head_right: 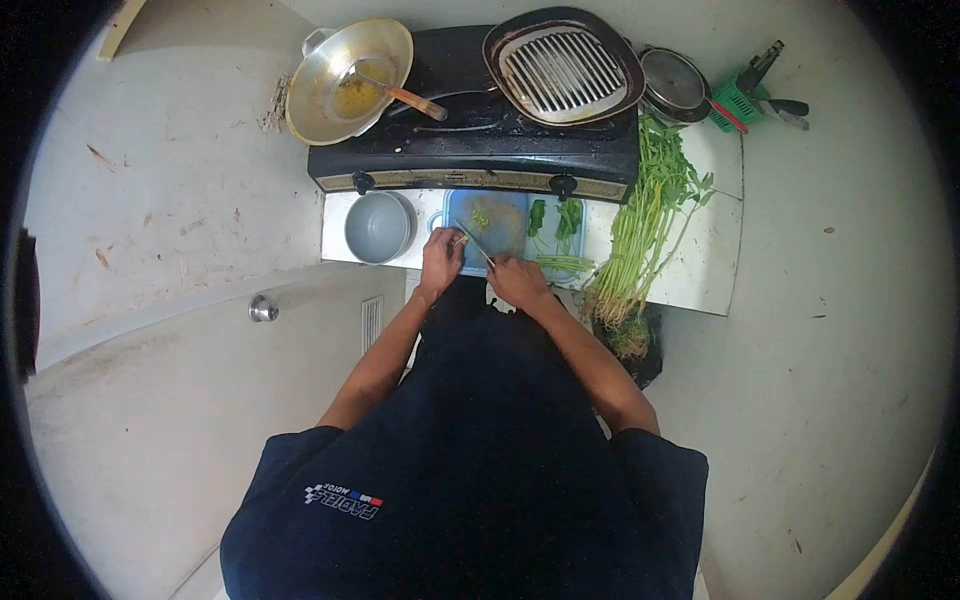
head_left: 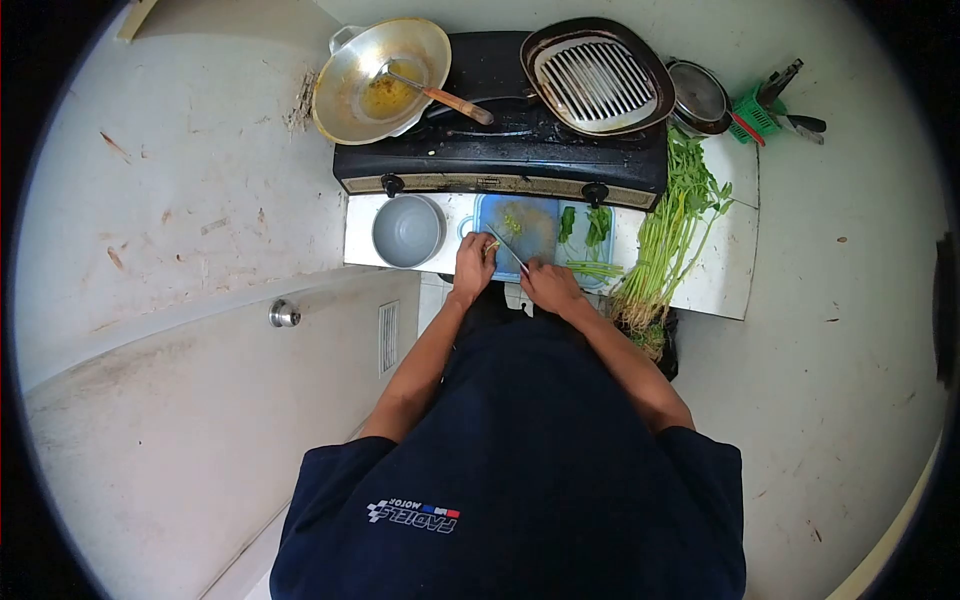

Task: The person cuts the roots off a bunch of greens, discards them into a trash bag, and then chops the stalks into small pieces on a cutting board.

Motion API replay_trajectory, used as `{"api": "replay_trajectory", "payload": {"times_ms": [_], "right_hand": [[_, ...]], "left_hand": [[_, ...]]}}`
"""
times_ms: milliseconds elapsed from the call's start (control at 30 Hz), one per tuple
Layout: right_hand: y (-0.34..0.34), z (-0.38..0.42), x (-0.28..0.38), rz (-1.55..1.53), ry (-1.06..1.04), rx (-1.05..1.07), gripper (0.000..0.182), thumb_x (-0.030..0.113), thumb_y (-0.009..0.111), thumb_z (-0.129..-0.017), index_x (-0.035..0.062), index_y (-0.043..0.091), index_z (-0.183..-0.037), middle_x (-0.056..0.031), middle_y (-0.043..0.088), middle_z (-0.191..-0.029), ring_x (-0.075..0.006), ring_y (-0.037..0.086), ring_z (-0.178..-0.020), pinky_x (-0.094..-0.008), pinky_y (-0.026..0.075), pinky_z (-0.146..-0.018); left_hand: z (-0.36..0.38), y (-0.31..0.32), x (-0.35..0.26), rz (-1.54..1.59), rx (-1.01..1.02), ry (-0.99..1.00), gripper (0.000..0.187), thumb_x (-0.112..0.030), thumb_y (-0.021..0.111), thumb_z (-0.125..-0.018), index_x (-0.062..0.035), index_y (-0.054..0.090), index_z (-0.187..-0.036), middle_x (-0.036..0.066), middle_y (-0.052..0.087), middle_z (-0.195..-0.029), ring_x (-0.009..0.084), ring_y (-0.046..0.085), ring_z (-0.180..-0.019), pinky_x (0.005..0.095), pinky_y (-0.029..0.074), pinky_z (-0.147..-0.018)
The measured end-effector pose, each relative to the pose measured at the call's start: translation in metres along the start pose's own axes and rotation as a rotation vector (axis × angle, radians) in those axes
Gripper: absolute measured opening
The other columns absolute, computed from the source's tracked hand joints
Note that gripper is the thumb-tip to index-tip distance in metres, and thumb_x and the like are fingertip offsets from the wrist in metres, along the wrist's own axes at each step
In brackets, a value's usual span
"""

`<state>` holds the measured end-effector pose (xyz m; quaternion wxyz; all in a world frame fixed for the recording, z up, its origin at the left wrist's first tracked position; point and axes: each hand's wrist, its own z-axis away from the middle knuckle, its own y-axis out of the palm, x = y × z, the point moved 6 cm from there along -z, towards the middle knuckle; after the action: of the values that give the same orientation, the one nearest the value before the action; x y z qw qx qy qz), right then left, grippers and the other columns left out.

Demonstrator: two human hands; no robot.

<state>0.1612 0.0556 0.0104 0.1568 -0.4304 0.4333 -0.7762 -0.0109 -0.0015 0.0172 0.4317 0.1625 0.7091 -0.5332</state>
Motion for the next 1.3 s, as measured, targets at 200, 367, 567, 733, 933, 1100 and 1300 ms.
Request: {"api": "replay_trajectory", "payload": {"times_ms": [200,367,567,733,933,1100,1300], "right_hand": [[0.008,-0.011,0.009,-0.011,0.014,-0.01,0.038,0.034,0.055,-0.101,-0.0038,0.06,-0.101,-0.0243,0.07,-0.073,-0.0423,0.072,-0.071,-0.0529,0.057,-0.065],[0.008,-0.009,0.009,-0.018,0.005,-0.02,0.037,0.033,0.054,-0.102,-0.0039,0.06,-0.099,-0.0247,0.07,-0.072,-0.0422,0.072,-0.07,-0.0532,0.057,-0.064],[0.008,-0.012,0.009,0.006,0.029,0.028,0.037,0.032,0.054,-0.102,-0.0042,0.061,-0.1,-0.0234,0.072,-0.077,-0.04,0.074,-0.073,-0.0514,0.059,-0.066],[0.01,-0.022,0.011,0.034,-0.002,0.03,0.037,0.03,0.052,-0.103,-0.0055,0.062,-0.101,-0.0227,0.073,-0.078,-0.0382,0.074,-0.072,-0.0495,0.06,-0.066],[0.03,-0.034,0.02,0.165,-0.081,-0.051,0.033,0.025,0.05,-0.104,-0.0056,0.061,-0.097,-0.023,0.072,-0.075,-0.0366,0.074,-0.07,-0.0472,0.058,-0.064],[0.017,-0.019,0.019,0.159,-0.016,0.048,0.023,0.014,0.055,-0.096,-0.007,0.063,-0.101,-0.0214,0.074,-0.08,-0.0337,0.076,-0.074,-0.0437,0.06,-0.064],[0.007,0.007,0.011,0.156,-0.012,0.105,0.025,0.015,0.052,-0.099,-0.0064,0.064,-0.101,-0.0218,0.074,-0.081,-0.0353,0.076,-0.075,-0.0461,0.059,-0.065]], "left_hand": [[0.0,0.0,0.004,-0.06,-0.011,-0.024,0.011,-0.003,0.072,-0.089,0.0005,0.068,-0.099,0.017,0.063,-0.091,0.0316,0.064,-0.077,0.0406,0.052,-0.071],[0.0,0.0,0.001,0.001,0.001,-0.052,0.012,0.002,0.069,-0.088,0.0015,0.066,-0.099,0.019,0.06,-0.091,0.038,0.062,-0.082,0.0448,0.051,-0.074],[-0.002,-0.002,-0.004,0.007,-0.01,-0.044,0.01,0.002,0.069,-0.087,0.0017,0.066,-0.096,0.018,0.061,-0.091,0.0375,0.062,-0.082,0.0447,0.051,-0.074],[-0.001,-0.003,-0.004,-0.026,0.009,-0.048,0.008,0.001,0.069,-0.087,0.0011,0.066,-0.095,0.018,0.06,-0.09,0.0378,0.061,-0.081,0.0446,0.05,-0.073],[-0.002,-0.004,-0.004,-0.039,-0.008,-0.008,0.008,0.001,0.07,-0.087,0.0007,0.067,-0.095,0.018,0.059,-0.088,0.0376,0.061,-0.08,0.044,0.05,-0.072],[0.0,-0.004,-0.004,-0.008,-0.033,-0.062,0.007,0.0,0.071,-0.087,0.0012,0.066,-0.092,0.018,0.058,-0.087,0.0374,0.06,-0.078,0.0439,0.05,-0.07],[0.001,-0.003,-0.001,-0.003,-0.016,-0.062,0.01,0.002,0.071,-0.086,0.0009,0.064,-0.094,0.019,0.058,-0.089,0.0386,0.06,-0.081,0.0459,0.05,-0.073]]}}
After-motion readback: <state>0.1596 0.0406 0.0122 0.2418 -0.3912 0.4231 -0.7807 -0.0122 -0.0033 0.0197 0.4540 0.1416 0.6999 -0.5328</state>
